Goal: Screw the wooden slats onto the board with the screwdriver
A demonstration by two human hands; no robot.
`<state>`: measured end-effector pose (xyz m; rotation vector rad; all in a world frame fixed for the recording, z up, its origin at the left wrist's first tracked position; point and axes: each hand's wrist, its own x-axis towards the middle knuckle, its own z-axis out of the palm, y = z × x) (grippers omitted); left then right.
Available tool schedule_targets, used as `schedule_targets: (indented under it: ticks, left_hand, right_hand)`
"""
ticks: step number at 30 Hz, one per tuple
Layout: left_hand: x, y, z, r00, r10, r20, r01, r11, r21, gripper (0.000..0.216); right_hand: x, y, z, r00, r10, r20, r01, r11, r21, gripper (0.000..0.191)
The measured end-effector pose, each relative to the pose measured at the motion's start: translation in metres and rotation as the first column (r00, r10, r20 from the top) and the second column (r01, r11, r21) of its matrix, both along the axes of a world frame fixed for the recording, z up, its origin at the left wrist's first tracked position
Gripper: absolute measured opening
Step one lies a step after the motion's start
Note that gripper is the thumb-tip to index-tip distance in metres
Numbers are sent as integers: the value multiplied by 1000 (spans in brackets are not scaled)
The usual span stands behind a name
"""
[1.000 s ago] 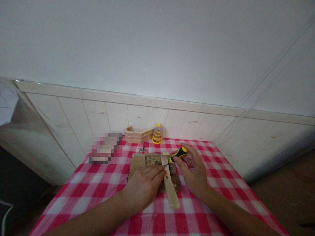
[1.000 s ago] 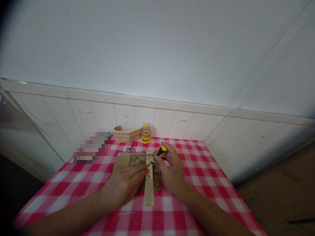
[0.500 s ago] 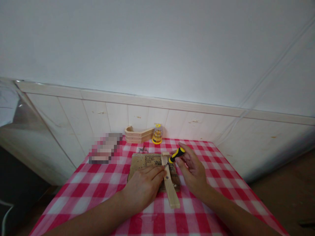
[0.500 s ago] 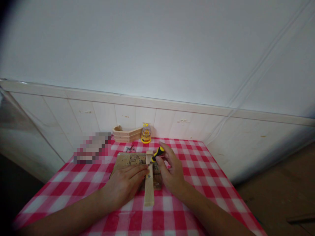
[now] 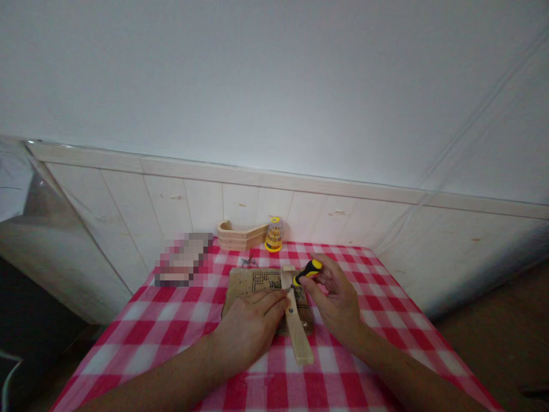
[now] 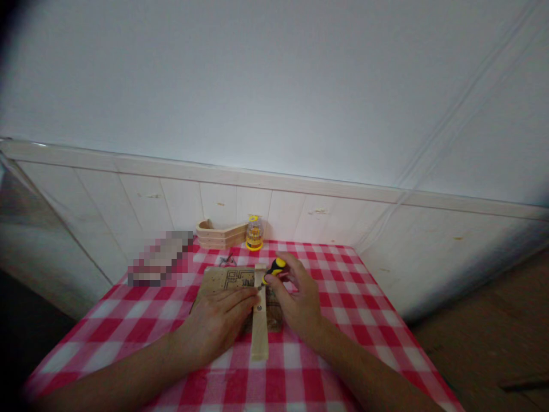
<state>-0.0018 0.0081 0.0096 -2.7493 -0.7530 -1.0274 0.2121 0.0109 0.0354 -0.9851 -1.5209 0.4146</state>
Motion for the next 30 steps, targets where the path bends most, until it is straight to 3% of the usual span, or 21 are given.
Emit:
schedule_targets:
  ticks: [13, 30]
  left_hand:
    - [0, 0, 0, 1000, 7, -3, -7, 1000, 11, 34]
    - [1, 2, -3, 1000, -4, -12, 4, 1000, 1, 32]
  right_hand:
    - [2, -12, 6, 995, 22, 97, -38, 985, 169, 51]
    - [2, -21, 6, 967, 32, 253, -92, 969, 229, 53]
